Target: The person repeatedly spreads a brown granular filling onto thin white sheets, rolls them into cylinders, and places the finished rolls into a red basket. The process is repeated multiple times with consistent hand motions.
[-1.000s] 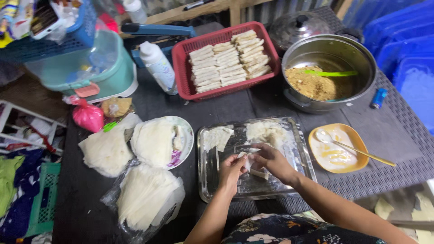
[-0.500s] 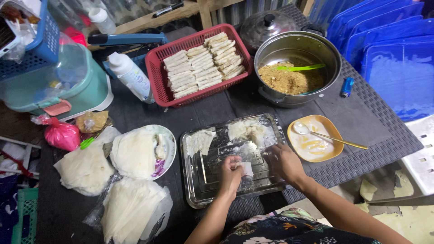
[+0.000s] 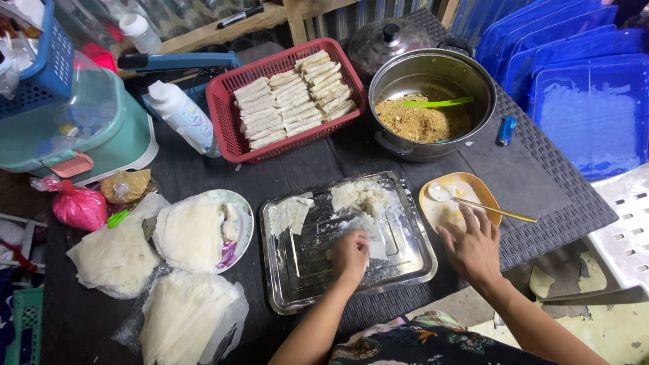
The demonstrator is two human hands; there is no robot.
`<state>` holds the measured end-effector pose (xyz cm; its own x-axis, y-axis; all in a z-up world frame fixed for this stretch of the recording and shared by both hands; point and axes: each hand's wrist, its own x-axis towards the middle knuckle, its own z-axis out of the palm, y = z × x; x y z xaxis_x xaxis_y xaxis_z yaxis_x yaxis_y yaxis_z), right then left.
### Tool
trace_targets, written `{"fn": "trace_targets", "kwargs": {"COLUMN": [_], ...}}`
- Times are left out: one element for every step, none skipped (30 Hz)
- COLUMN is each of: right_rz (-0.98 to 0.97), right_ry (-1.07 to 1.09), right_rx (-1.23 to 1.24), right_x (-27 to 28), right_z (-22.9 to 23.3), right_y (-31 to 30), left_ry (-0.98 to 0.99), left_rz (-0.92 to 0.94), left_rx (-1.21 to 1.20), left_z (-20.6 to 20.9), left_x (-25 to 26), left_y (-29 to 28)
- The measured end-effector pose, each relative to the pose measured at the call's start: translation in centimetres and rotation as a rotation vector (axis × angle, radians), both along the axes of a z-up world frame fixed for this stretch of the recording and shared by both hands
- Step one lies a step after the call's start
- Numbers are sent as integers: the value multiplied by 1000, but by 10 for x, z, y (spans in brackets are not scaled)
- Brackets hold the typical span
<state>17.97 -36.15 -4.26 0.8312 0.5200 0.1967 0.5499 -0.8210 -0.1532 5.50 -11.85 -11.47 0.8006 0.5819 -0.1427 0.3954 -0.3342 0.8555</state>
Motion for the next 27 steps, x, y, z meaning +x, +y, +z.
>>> {"fn": "trace_targets", "kwargs": {"right_rz": [-14, -26, -39, 48, 136, 221, 325, 430, 456, 485, 513, 486, 459, 430, 434, 435, 435, 479, 522, 565, 556, 544, 531, 451, 370, 294, 153], "right_ry": [-4, -6, -9, 47, 103, 156, 118, 77, 70, 67, 65, 121, 178, 229, 219, 216, 212, 166, 121, 72, 113, 153, 193, 221, 250, 281, 253], "right_rx": [14, 29, 44, 52, 61, 68, 43, 18, -7, -31, -55, -89, -124, -161, -160, -160, -161, -100, -39, 26, -6, -37, -69, -57, -46, -36, -70], "right_x": [-1, -2, -4, -10, -17, -25, -36, -47, -54, -61, -67, -70, -73, -73, -70, -70, -71, -71, -73, -73, -75, -75, -72, -65, -53, -45, -34], "right_z": [0, 0, 0, 0, -1, 0, -1, -1, 1, 3, 6, 10, 14, 18, 20, 21, 21, 20, 18, 15, 13, 10, 7, 5, 4, 1, -1], "right_y": [3, 10, 17, 25, 36, 44, 53, 62, 68, 73, 76, 75, 73, 71, 72, 72, 72, 74, 75, 77, 75, 69, 64, 55, 45, 36, 28], "left_ry": [6, 13, 21, 31, 42, 52, 80, 107, 133, 138, 144, 148, 169, 185, 202, 184, 167, 147, 133, 119, 104, 109, 114, 119, 127, 138, 148], "left_rz": [11, 23, 35, 39, 43, 45, 35, 25, 16, 9, 2, -6, 1, 8, 15, 19, 24, 29, 24, 22, 19, 22, 26, 28, 29, 34, 38], "left_rx": [6, 13, 20, 38, 55, 71, 76, 83, 90, 99, 108, 118, 99, 78, 58, 63, 67, 74, 90, 110, 130, 130, 129, 124, 104, 84, 64], "left_z": [1, 2, 4, 6, 10, 13, 17, 20, 24, 28, 31, 33, 36, 37, 39, 39, 38, 37, 37, 37, 36, 35, 34, 32, 29, 25, 21], "left_x": [0, -1, -1, -2, -3, -1, -1, 0, 1, 1, 1, 1, 0, 2, 4, 3, 1, 1, 1, 0, 0, 0, 0, 1, 3, 3, 3], "left_y": [2, 6, 9, 10, 12, 13, 13, 12, 12, 12, 12, 12, 13, 12, 13, 12, 11, 12, 10, 12, 13, 14, 15, 14, 13, 14, 15]}}
